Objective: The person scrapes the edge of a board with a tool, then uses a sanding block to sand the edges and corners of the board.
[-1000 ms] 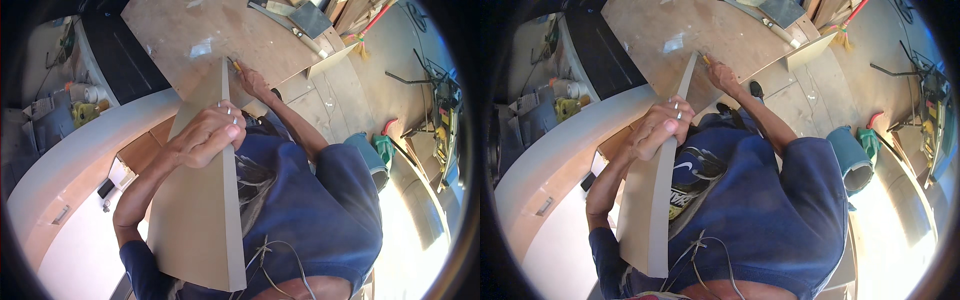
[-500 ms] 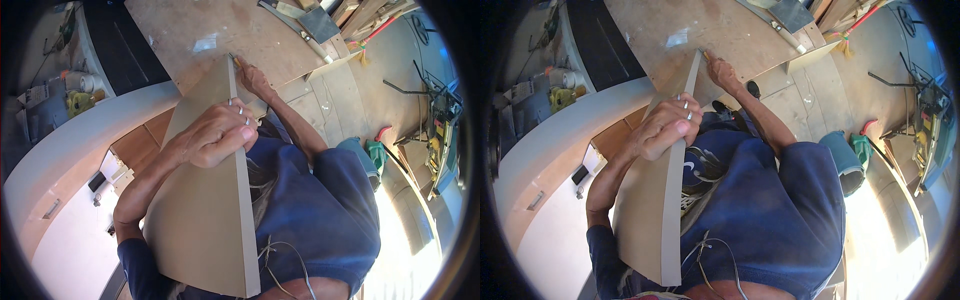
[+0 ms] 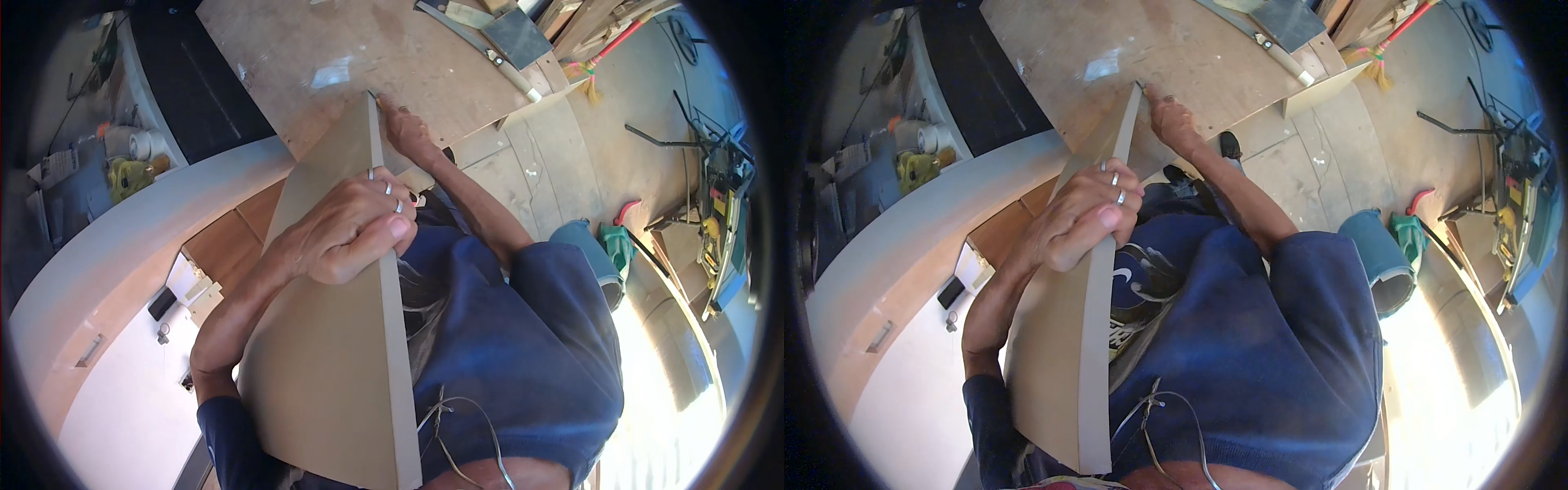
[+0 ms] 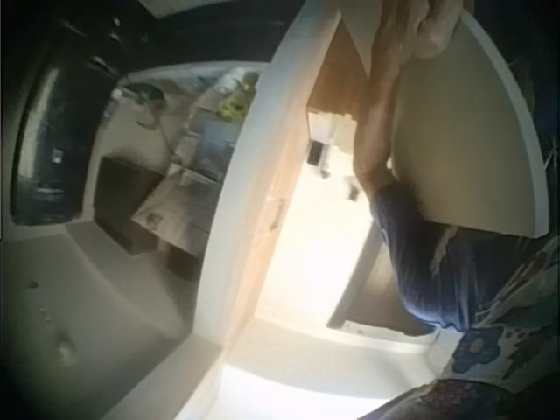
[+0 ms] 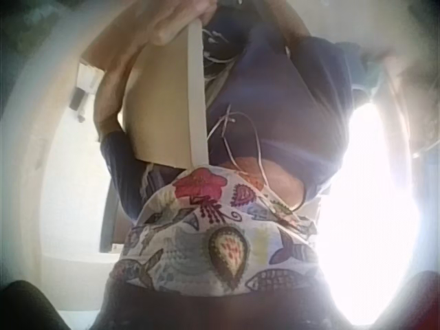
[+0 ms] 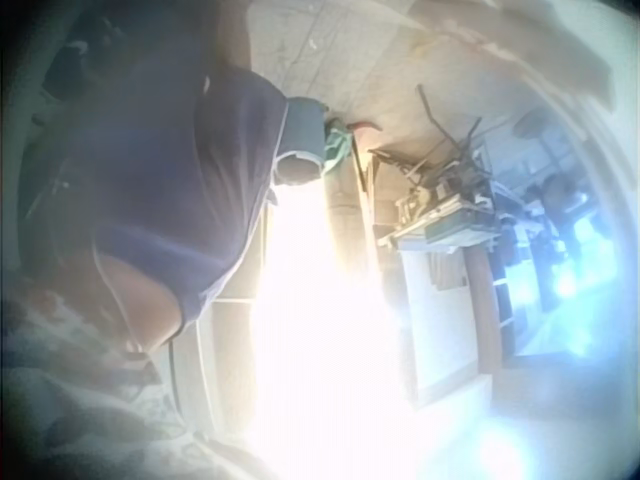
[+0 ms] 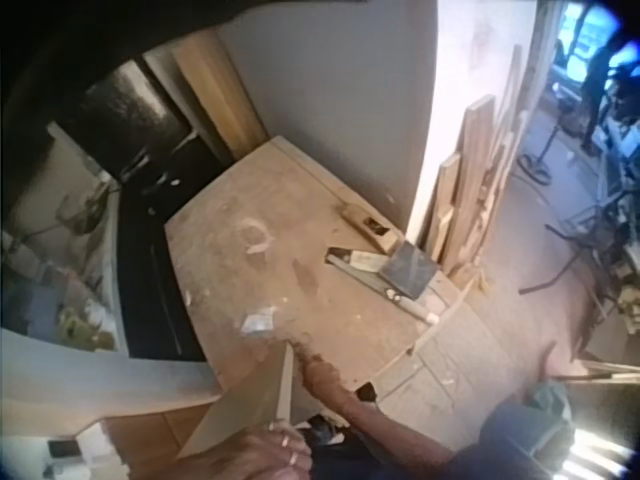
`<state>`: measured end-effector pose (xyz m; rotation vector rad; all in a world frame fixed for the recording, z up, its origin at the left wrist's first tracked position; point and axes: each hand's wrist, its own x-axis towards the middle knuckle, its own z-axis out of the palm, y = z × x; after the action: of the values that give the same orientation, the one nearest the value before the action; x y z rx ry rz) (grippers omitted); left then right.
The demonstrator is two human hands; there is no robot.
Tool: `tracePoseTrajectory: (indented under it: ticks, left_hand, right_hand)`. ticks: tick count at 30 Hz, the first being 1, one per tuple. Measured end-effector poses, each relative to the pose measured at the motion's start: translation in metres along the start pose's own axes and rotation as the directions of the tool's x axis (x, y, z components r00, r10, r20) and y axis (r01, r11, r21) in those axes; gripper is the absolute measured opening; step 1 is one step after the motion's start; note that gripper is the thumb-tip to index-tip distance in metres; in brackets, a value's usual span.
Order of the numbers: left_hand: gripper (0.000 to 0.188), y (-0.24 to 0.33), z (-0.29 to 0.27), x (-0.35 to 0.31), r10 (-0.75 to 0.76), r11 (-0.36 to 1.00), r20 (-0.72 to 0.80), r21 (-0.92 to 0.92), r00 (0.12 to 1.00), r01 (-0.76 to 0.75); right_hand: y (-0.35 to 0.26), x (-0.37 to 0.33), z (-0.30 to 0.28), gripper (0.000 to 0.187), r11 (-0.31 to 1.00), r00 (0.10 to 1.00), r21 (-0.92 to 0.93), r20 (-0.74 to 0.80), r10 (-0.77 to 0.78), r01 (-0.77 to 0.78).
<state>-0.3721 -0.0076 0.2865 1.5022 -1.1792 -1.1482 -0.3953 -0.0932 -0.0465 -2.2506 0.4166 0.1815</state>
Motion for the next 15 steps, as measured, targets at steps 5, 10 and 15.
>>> tracePoseTrajectory:
  ticks: [5, 10, 15]
  left_hand:
    - [0.038, 0.0, 0.001, 0.0, 0.009, 1.0, 0.006, 0.025, 1.0, -0.01]
    - [0.038, -0.002, 0.002, 0.0, 0.008, 1.0, -0.007, 0.028, 1.0, -0.008]
    - [0.038, 0.0, 0.002, 0.001, -0.011, 1.0, 0.012, 0.03, 1.0, 0.011]
  right_hand:
    - [-0.001, 0.001, 0.001, 0.061, 0.999, 1.0, 0.042, 0.028, -0.006, 0.005]
    - [-0.011, 0.0, -0.016, 0.064, 0.999, 0.996, 0.038, 0.085, 0.01, -0.014]
    - [0.0, 0.003, -0.003, 0.064, 0.995, 0.998, -0.073, -0.019, -0.065, 0.064]
